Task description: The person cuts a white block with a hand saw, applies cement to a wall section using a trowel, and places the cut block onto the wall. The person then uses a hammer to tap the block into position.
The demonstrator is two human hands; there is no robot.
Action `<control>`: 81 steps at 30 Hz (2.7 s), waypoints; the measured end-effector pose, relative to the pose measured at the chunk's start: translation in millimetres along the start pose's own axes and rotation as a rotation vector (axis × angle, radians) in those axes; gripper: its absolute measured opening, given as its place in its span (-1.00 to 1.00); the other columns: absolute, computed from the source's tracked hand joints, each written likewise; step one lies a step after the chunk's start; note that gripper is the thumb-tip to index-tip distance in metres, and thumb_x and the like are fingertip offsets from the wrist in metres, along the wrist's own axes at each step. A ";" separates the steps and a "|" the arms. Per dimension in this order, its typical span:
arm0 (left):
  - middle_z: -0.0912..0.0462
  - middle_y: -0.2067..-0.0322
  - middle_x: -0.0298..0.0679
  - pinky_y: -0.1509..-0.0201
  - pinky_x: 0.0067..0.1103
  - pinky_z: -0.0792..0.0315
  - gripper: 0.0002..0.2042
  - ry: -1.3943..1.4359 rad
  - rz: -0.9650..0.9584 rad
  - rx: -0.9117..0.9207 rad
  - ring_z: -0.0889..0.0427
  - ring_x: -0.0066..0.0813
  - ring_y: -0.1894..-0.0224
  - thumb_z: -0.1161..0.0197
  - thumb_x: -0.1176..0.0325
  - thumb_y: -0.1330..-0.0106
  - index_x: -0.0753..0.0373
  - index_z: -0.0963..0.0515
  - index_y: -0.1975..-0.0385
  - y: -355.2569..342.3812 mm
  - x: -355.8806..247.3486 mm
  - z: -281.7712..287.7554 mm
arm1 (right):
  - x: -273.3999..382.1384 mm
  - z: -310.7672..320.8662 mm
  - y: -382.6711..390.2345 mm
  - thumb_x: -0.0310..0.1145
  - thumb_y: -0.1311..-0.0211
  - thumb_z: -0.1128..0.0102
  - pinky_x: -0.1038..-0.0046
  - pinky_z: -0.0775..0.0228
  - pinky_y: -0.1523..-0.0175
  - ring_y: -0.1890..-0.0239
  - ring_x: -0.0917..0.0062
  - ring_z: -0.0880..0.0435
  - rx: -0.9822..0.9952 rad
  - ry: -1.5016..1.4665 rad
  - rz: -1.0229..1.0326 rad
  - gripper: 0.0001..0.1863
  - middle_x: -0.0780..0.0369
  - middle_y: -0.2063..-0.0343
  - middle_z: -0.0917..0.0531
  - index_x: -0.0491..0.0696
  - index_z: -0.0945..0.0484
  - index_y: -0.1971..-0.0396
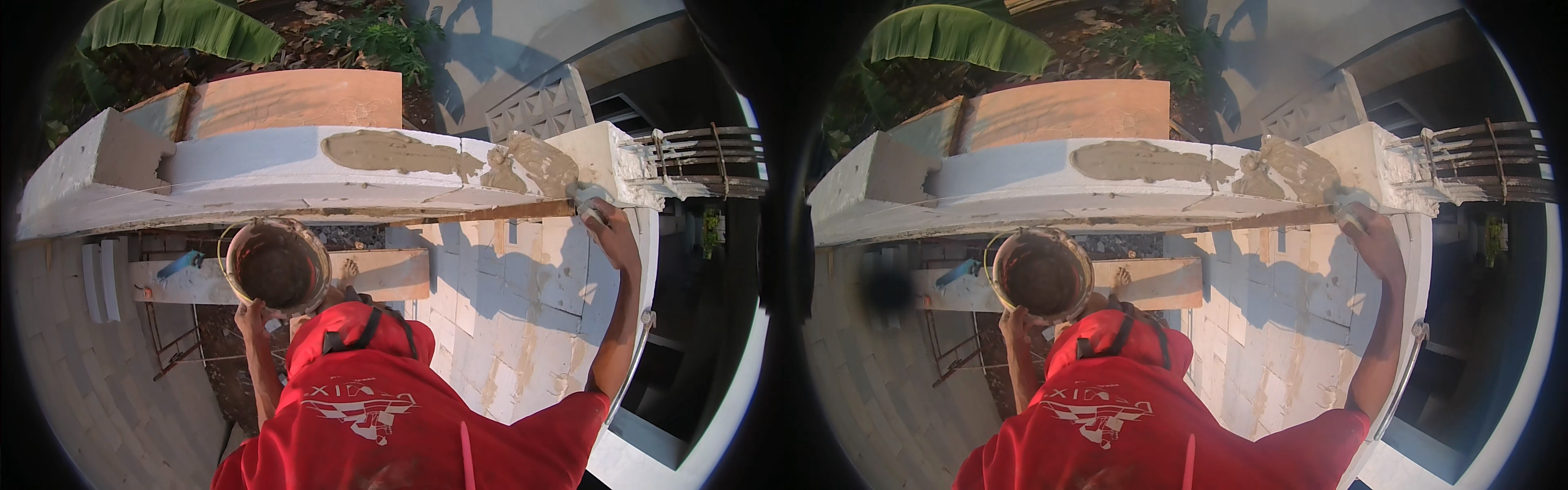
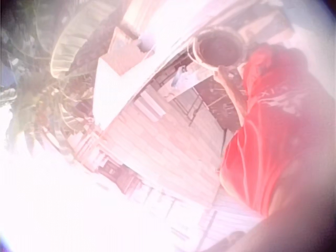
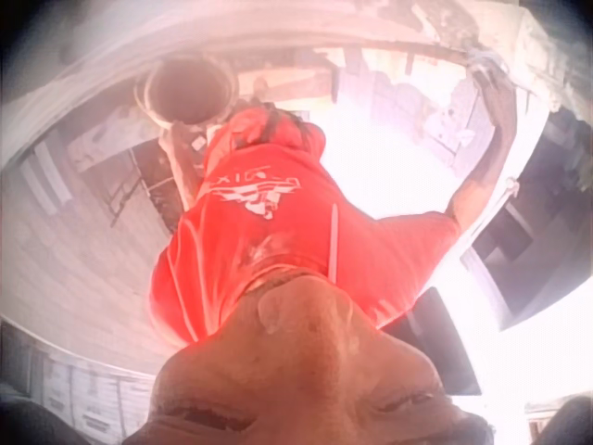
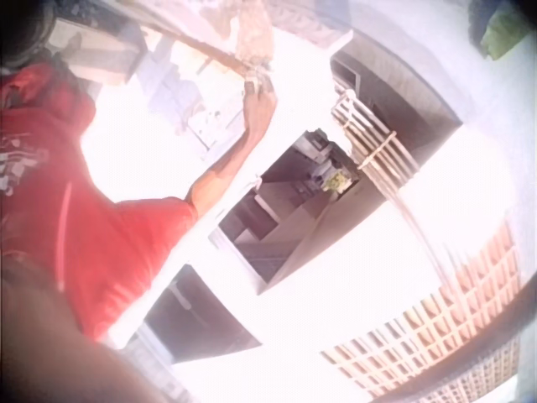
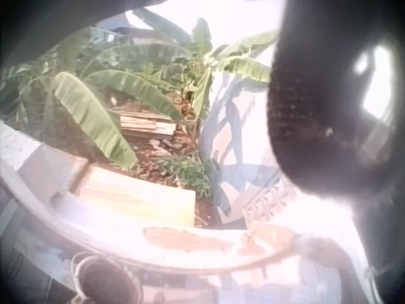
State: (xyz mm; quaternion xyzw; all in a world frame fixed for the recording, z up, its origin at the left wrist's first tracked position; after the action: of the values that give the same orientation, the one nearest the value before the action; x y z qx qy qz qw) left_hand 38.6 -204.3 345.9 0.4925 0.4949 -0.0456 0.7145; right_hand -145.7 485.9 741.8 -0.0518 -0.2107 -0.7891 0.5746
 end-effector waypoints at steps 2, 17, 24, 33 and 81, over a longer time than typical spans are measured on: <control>-0.54 0.48 -0.32 0.56 -0.52 -0.64 -0.87 -0.011 -0.008 0.017 -0.54 -0.57 0.62 -0.22 0.55 -0.19 0.36 -0.57 0.26 -3.3 2.2 2.5 | 1.0 17.7 -13.3 -0.17 -0.30 -0.33 0.52 -0.44 0.37 0.43 0.65 -0.54 0.136 -0.049 -0.058 -0.63 0.32 0.48 -0.56 -0.13 -0.66 0.04; -0.59 0.48 -0.34 0.51 -0.56 -0.62 -0.88 0.027 0.008 0.014 -0.60 -0.56 0.54 -0.24 0.55 -0.18 0.36 -0.59 0.29 -7.6 14.2 20.9 | 15.5 36.2 -96.2 -0.32 -0.04 -0.30 0.51 -0.39 0.34 0.48 0.57 -0.53 0.450 0.125 -0.060 -0.75 0.29 0.50 -0.61 -0.20 -0.70 0.36; -0.64 0.43 -0.25 0.50 -0.53 -0.65 -0.85 0.059 0.014 -0.029 -0.64 -0.46 0.56 -0.22 0.58 -0.17 0.43 -0.59 0.26 0.3 8.6 25.4 | 10.3 115.6 -41.0 -0.26 -0.11 -0.33 0.50 -0.27 0.56 0.63 0.62 -0.44 0.173 0.161 -0.133 -0.71 0.33 0.59 -0.50 -0.21 -0.65 0.34; -0.67 0.43 -0.32 0.45 -0.58 -0.48 -0.81 -0.079 -0.053 -0.054 -0.60 -0.58 0.52 -0.27 0.57 -0.13 0.37 -0.66 0.24 8.2 -19.3 22.5 | 170.9 -102.1 50.9 -0.11 -0.24 -0.34 0.14 -0.37 -0.17 -0.01 0.06 -0.67 0.413 0.296 0.574 -0.55 0.01 0.11 -0.73 -0.13 -0.64 0.01; -0.66 0.42 -0.34 0.37 -0.58 -0.51 -0.80 0.070 -0.047 -0.033 -0.61 -0.58 0.45 -0.22 0.61 -0.14 0.33 -0.66 0.24 47.5 -55.9 14.1 | 310.0 -149.1 48.4 -0.28 -0.24 -0.39 0.20 -0.54 0.14 0.18 0.16 -0.72 -0.303 0.355 0.850 -0.58 0.08 0.20 -0.66 -0.12 -0.62 -0.05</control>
State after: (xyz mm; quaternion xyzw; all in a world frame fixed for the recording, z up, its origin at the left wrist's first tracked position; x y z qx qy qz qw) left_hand 45.9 -214.2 419.6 0.4703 0.5315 -0.0371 0.7035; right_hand -180.5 140.9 720.4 -0.0812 0.0477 -0.5029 0.8592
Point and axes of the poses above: each hand's wrist, its own y-axis away from the middle knuckle, its own z-axis out of the back of the hand, x = y × z, the point moved 7 cm from there along -y, towards the middle knuckle
